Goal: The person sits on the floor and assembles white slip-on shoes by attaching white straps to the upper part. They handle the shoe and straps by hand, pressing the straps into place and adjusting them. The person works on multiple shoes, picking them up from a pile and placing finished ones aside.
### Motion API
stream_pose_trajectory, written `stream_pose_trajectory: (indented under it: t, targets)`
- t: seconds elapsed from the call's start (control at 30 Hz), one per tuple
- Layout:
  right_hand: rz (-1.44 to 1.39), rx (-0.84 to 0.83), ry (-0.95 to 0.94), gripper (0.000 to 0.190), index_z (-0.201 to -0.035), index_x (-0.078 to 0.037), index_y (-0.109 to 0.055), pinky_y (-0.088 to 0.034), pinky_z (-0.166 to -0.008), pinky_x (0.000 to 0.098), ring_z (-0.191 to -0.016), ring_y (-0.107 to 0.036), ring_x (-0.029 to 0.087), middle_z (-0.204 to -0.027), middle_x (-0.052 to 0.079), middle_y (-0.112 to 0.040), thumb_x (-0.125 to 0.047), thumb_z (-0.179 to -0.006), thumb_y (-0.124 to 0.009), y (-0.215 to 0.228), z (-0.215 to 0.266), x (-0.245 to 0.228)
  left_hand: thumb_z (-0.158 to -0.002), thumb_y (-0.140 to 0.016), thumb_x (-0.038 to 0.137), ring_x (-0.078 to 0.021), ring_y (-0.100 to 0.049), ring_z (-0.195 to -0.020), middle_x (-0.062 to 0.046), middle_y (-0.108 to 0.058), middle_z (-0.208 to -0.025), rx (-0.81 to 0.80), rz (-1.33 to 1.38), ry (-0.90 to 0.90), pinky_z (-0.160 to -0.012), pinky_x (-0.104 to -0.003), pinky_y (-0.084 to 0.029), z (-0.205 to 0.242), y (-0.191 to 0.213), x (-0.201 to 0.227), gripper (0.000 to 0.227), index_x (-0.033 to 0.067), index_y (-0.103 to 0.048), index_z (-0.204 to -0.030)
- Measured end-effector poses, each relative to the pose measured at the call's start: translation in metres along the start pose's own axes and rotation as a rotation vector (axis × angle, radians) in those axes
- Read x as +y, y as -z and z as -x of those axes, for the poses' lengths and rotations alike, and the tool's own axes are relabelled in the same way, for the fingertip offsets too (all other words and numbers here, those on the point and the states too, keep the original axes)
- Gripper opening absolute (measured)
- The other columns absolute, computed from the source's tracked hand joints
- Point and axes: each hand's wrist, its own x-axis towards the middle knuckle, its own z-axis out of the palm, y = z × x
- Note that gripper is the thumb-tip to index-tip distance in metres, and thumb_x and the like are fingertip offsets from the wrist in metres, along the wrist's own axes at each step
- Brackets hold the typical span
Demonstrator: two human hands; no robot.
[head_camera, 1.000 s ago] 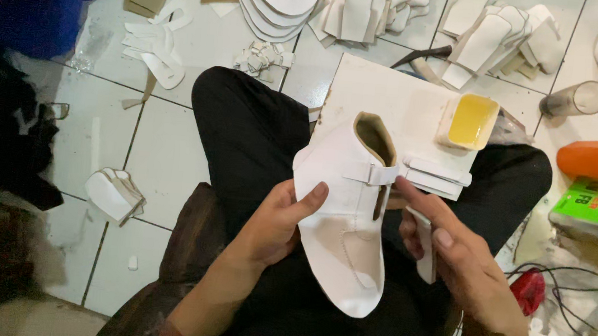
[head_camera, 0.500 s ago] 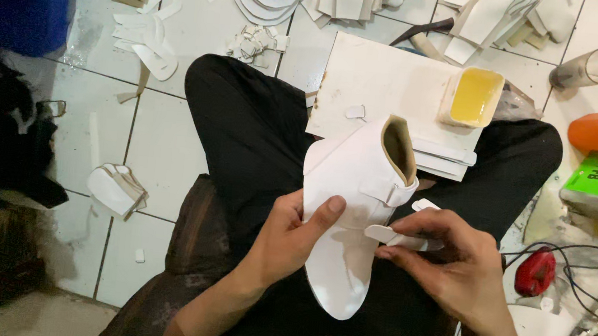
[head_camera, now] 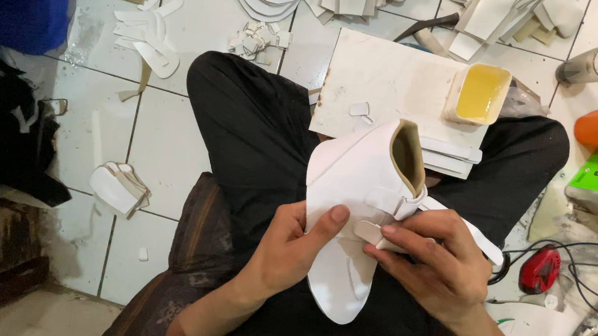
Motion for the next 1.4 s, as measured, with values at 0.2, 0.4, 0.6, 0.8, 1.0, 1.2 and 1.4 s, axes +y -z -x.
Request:
stream_pose_trajectory:
  t: [0.2,0.4,0.6,0.8,1.0,1.2,1.4]
  targets:
    - [0.046,0.009,0.025,0.033,-0.098,-0.005,-0.066,-0.050,-0.064,0.0243,-0.073,-0.058,0.017,-0.088,0.009,-0.060,-0.011,-0.072,-0.084,0.001,0.000,-0.001,-0.090,-0.058,0.034,-0.0055,-0.053,-0.063,0.000,-0.064,-0.071,-0.032,0.019,0.001,-0.052,-0.021,-0.040,0.000,0.001,0.001,0.034,0.0021,-0.069,-0.088]
    - [0.119,-0.003,0.029,0.031,-0.100,-0.007,-0.067,-0.050,-0.067,0.0275,-0.075,-0.057,0.018,-0.088,0.008,-0.061,-0.011,-0.074,-0.084,0.003,0.002,-0.003,-0.088,-0.061,0.034,-0.0061,-0.055,-0.064,0.000,-0.064,-0.072,-0.039,-0.004,0.018,-0.053,-0.022,-0.042,-0.001,0.002,-0.001,0.033,0.0025,-0.069,-0.088]
    - [0.139,0.021,0.016,0.028,-0.096,-0.006,-0.069,-0.048,-0.065,0.0277,-0.071,-0.056,0.018,-0.084,0.008,-0.060,-0.012,-0.074,-0.083,0.003,0.000,-0.007,-0.086,-0.062,0.036,-0.0056,-0.053,-0.066,0.001,-0.063,-0.074,-0.051,-0.017,-0.011,-0.053,-0.021,-0.042,-0.001,0.003,-0.004,0.033,0.0029,-0.069,-0.088]
    - [0.123,0.015,0.028,0.028,-0.098,-0.004,-0.068,-0.050,-0.066,0.0283,-0.072,-0.056,0.018,-0.084,0.009,-0.060,-0.011,-0.075,-0.082,0.004,-0.002,-0.009,-0.087,-0.062,0.035,-0.0064,-0.054,-0.065,0.000,-0.064,-0.073,-0.058,0.008,-0.002,-0.052,-0.022,-0.042,-0.002,0.004,-0.007,0.034,0.0021,-0.069,-0.088]
    - [0.092,0.021,0.027,0.027,-0.097,-0.004,-0.067,-0.050,-0.065,0.0284,-0.069,-0.056,0.018,-0.083,0.009,-0.059,-0.011,-0.075,-0.081,0.002,-0.004,-0.008,-0.088,-0.060,0.034,-0.0086,-0.057,-0.063,-0.003,-0.066,-0.073,-0.051,0.027,0.002,-0.052,-0.023,-0.044,-0.003,0.005,-0.008,0.034,0.0011,-0.068,-0.088]
    - [0.114,0.033,0.036,0.024,-0.094,-0.004,-0.069,-0.049,-0.065,0.0289,-0.069,-0.056,0.018,-0.081,0.007,-0.059,-0.015,-0.076,-0.079,0.001,-0.019,-0.006,-0.078,-0.072,0.023,-0.0138,-0.065,-0.071,-0.011,-0.073,-0.085,-0.016,0.072,0.025,-0.060,-0.027,-0.055,-0.010,0.003,-0.001,0.029,-0.0027,-0.071,-0.092]
    - [0.212,0.011,0.133,0.023,-0.098,-0.009,-0.069,-0.046,-0.071,0.0334,-0.076,-0.058,0.021,-0.086,0.003,-0.059,-0.021,-0.081,-0.076,0.012,-0.038,0.000,-0.073,-0.076,0.023,-0.0126,-0.064,-0.084,-0.008,-0.073,-0.095,-0.055,-0.020,-0.163,-0.073,-0.028,-0.056,-0.024,-0.001,0.017,0.033,0.0003,-0.072,-0.098]
